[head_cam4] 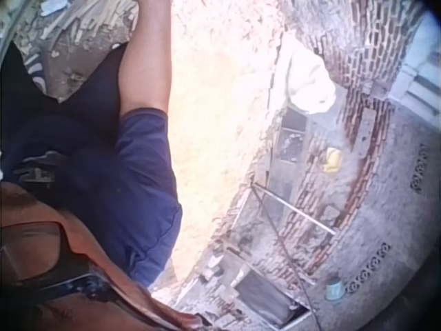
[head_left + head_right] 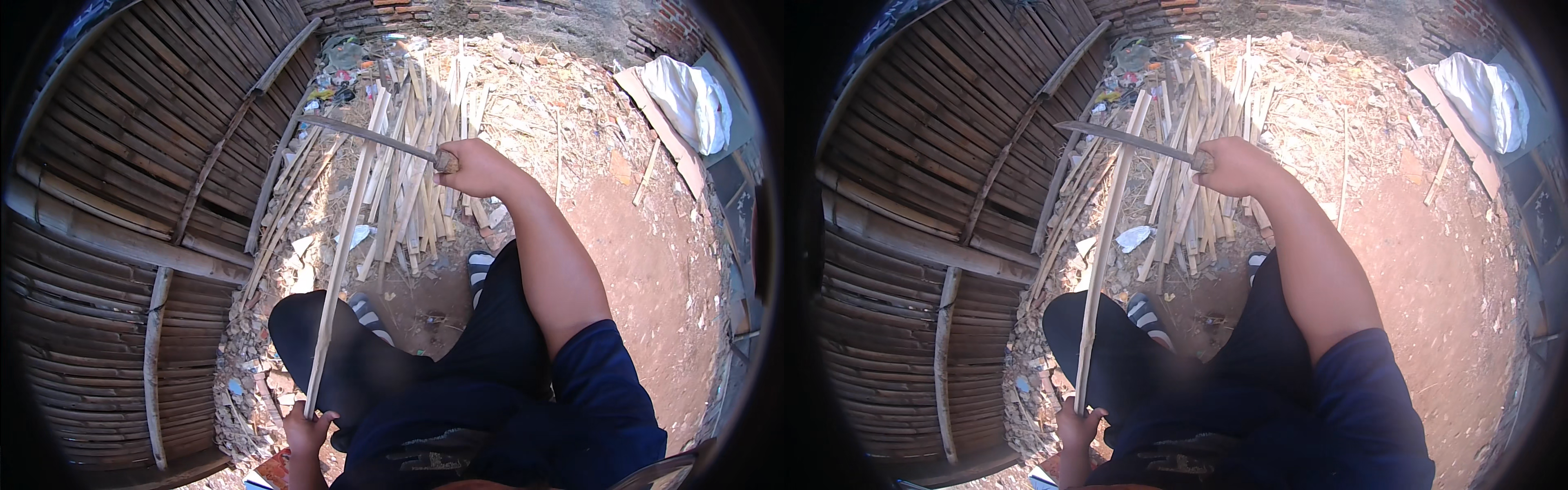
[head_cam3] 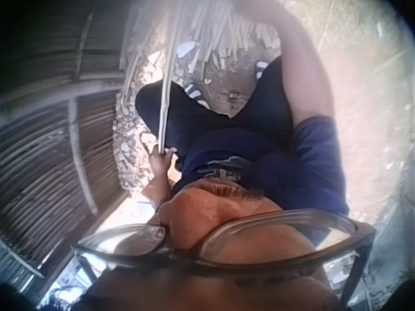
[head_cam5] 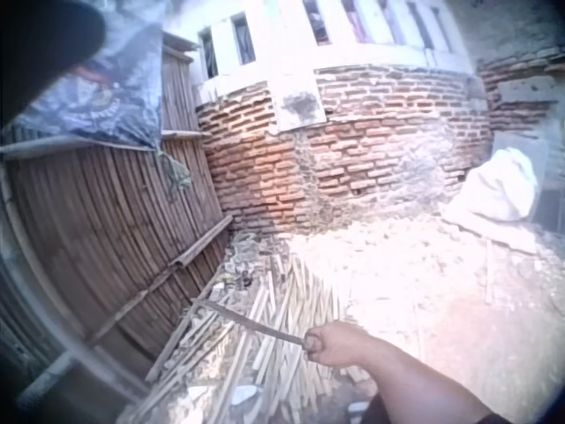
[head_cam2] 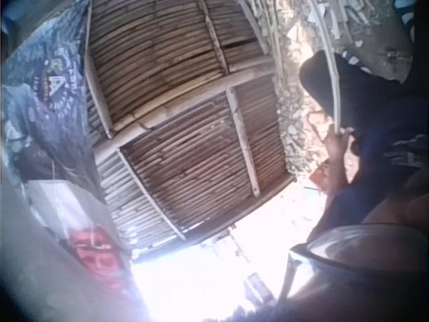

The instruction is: The person scrapes a wooden slat using a bladed tool, removing thin layers of wood while holding the slat in their left hand.

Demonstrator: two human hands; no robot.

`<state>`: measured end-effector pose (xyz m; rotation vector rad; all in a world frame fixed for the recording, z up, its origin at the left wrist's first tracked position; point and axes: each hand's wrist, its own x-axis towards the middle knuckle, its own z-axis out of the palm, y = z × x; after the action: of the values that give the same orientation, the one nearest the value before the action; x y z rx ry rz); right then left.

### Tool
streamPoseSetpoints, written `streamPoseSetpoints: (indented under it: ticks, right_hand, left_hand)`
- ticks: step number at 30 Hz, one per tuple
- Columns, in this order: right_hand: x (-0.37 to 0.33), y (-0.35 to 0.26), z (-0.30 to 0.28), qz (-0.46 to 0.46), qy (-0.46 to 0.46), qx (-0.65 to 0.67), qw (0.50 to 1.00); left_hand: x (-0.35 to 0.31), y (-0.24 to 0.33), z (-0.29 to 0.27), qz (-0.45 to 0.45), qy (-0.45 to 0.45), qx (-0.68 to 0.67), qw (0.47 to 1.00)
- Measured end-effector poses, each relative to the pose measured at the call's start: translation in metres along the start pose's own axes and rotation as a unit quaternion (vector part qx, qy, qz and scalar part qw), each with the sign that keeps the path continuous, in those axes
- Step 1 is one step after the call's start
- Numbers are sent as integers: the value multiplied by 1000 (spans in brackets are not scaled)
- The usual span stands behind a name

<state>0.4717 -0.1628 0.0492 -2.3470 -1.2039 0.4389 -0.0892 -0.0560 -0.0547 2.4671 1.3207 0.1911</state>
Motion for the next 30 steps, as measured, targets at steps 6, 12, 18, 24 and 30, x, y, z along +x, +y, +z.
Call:
streamPoseSetpoints:
  ticks: [6, 12, 18, 24, 30]
  right_hand:
    - [-15, -35, 31, -195, -125, -81, 969]
    - [-6, -26, 24, -187, -104, -38, 976]
    - [7, 15, -1, 26, 35, 15, 999]
    - [-11, -18, 13, -91, -151, -53, 983]
    - [1, -9, 31, -219, -121, -13, 968]
  left_hand:
    - [-1, 1, 1, 8, 13, 6, 1000]
    - [-5, -2, 0, -2, 18, -7, 1000]
    - [-1, -7, 1, 9, 1, 28, 1000]
    - [0, -7, 2, 16, 8, 28, 999]
    - [-3, -4, -3, -20, -14, 18, 1000]
